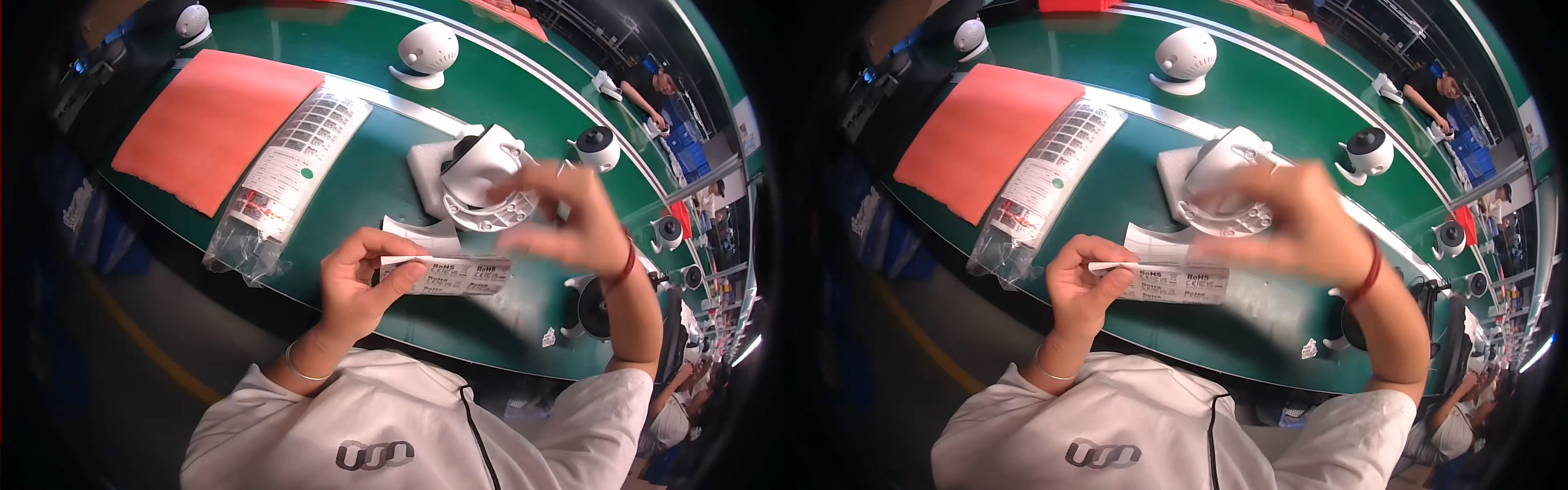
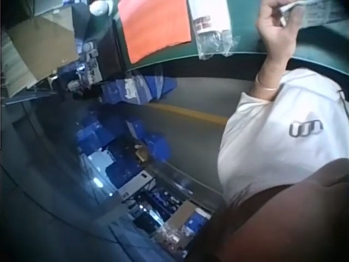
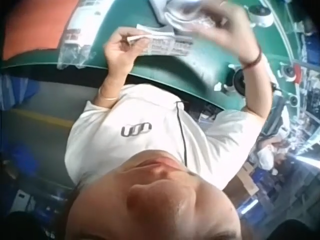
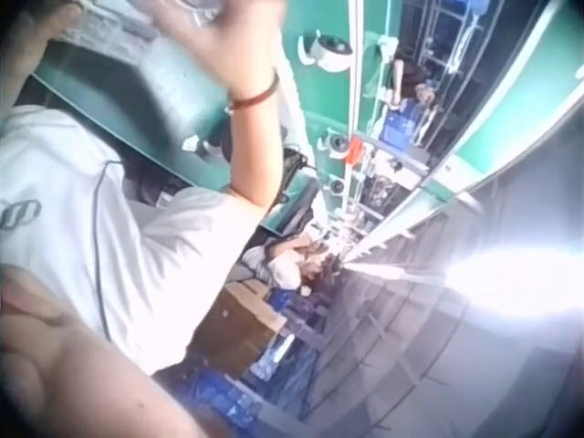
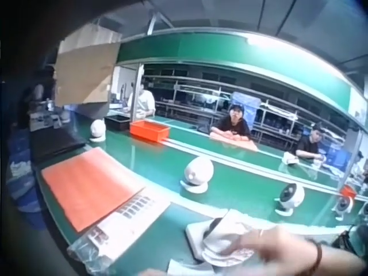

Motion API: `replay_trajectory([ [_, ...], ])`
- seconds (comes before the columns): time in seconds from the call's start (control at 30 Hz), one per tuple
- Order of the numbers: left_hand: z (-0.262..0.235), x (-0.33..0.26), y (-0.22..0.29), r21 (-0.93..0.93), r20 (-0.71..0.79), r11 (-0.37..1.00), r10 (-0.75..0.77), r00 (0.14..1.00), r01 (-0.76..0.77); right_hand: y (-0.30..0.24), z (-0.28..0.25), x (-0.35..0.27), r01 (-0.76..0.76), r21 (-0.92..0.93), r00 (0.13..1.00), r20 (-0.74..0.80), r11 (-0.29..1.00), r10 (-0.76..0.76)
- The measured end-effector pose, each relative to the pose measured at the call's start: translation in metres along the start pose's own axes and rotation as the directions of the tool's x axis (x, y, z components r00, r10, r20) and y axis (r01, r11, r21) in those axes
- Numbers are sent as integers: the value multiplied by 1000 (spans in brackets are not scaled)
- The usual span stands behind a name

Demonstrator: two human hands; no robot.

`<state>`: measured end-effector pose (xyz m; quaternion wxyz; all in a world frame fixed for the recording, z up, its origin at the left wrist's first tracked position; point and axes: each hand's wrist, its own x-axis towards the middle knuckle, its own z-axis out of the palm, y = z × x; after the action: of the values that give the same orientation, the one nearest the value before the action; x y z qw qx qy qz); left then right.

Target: Applying small identification labels to electronic camera components using tweezers.

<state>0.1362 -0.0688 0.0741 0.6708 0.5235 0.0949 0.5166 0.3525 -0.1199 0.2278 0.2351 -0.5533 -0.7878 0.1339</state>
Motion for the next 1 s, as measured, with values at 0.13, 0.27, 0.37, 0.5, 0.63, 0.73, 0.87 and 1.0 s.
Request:
replay_trajectory([
  [0.13, 14, -2, 3, -83, 12, 996, 19, 1000, -18, -12, 38, -28, 49, 5, 999, 19, 999, -49],
  [0.27, 21, -3, 6, 38, 134, 973, -231, 964, 228, -11, 56, -43, 34, 54, 997, -67, 998, -30],
  [0.37, 18, -5, -1, 26, 115, 975, -221, 969, 220, -16, 55, -50, -12, -14, 983, -185, 1000, 9],
  [0.5, 15, -6, 0, 117, 97, 979, -180, 979, 168, -18, 18, -72, 49, -115, 880, -465, 992, -97],
  [0.63, 19, -1, -5, 244, 123, 965, -126, 984, 93, -34, 21, -94, -139, 262, 826, -502, 955, 258],
  [0.73, 24, 1, -6, 283, 102, 950, -164, 981, 129, -37, 26, -96, -267, 677, 740, -311, 685, 596],
  [0.87, 25, 3, -14, 326, 126, 945, -37, 991, -6, -37, 37, -98, -351, 833, 717, -55, 428, 695],
  [1.0, 27, 2, -11, 348, 111, 937, -66, 992, 23, -37, 51, -100, -220, 481, 867, -303, 849, 396],
])
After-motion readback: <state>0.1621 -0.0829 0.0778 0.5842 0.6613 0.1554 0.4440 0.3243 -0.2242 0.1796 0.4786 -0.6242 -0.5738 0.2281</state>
